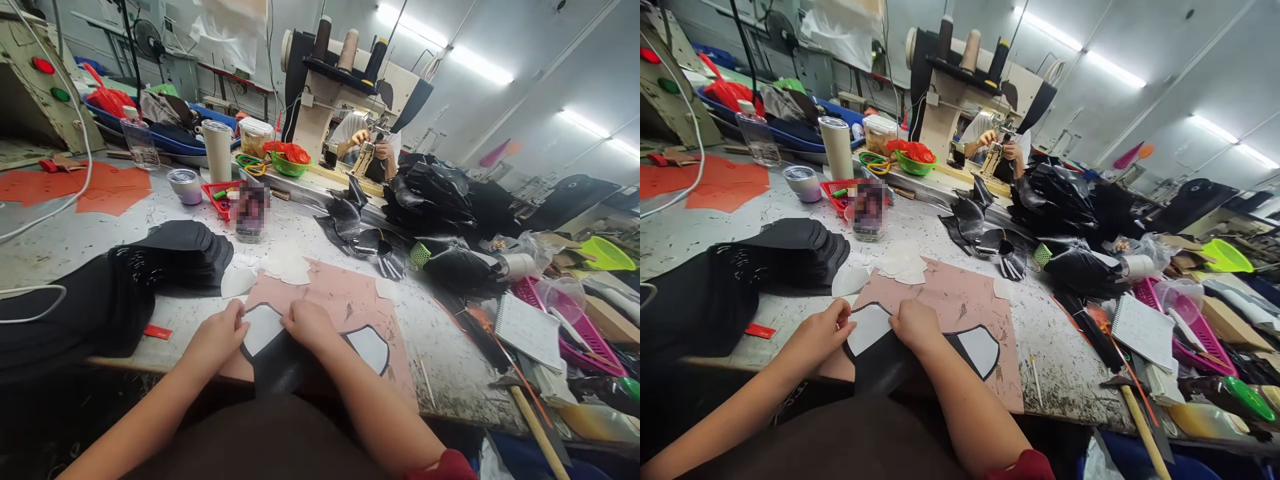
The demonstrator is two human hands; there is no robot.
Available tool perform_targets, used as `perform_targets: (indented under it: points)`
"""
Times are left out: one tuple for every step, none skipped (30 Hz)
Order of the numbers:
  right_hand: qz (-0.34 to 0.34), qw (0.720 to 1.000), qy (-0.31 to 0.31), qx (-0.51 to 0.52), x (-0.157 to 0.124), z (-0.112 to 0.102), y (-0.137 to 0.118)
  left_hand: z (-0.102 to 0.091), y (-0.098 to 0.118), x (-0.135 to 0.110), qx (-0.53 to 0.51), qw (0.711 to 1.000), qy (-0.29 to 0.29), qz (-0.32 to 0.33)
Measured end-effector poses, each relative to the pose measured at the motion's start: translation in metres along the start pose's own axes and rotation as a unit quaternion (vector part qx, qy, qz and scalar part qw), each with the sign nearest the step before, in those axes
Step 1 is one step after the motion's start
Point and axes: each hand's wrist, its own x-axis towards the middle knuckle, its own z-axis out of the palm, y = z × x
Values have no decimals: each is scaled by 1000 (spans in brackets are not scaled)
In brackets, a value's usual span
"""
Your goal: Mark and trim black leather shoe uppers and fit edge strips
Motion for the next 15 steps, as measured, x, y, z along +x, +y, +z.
perform_targets:
  points:
    - [-20,1000,14,-9,0,2,0,-1,0,-1,32,999,1,10]
    - [-53,998,27,-22,0,4,0,-2,0,-2,57,998,6,23]
    - [-93,994,38,-38,0,6,0,-2,-2,-3,74,996,13,41]
    - [-131,989,46,-55,0,8,-1,-2,-4,-4,83,994,19,65]
    - [-162,983,50,-70,0,9,-2,-1,-7,-6,85,992,22,89]
    - [-179,979,50,-81,0,10,-3,0,-9,-8,84,990,21,112]
    - [-183,978,50,-89,-1,9,-5,1,-11,-11,82,988,17,129]
    - [-183,977,47,-94,-2,7,-6,2,-12,-14,81,987,14,140]
    - [-186,977,39,-96,-4,5,-7,3,-13,-17,81,986,12,146]
    - [-194,976,24,-97,-7,1,-7,4,-13,-21,82,986,12,147]
    - [-204,974,4,-95,-12,-4,-7,4,-13,-25,85,985,12,148]
    - [-214,973,-17,-89,-17,-8,-4,4,-12,-29,89,985,12,146]
    - [-221,971,-39,-79,-23,-13,-1,4,-12,-32,94,985,14,143]
    - [-222,971,-52,-67,-30,-16,4,4,-12,-35,95,985,17,140]
    - [-217,973,-54,-50,-37,-19,10,3,-13,-37,92,986,21,139]
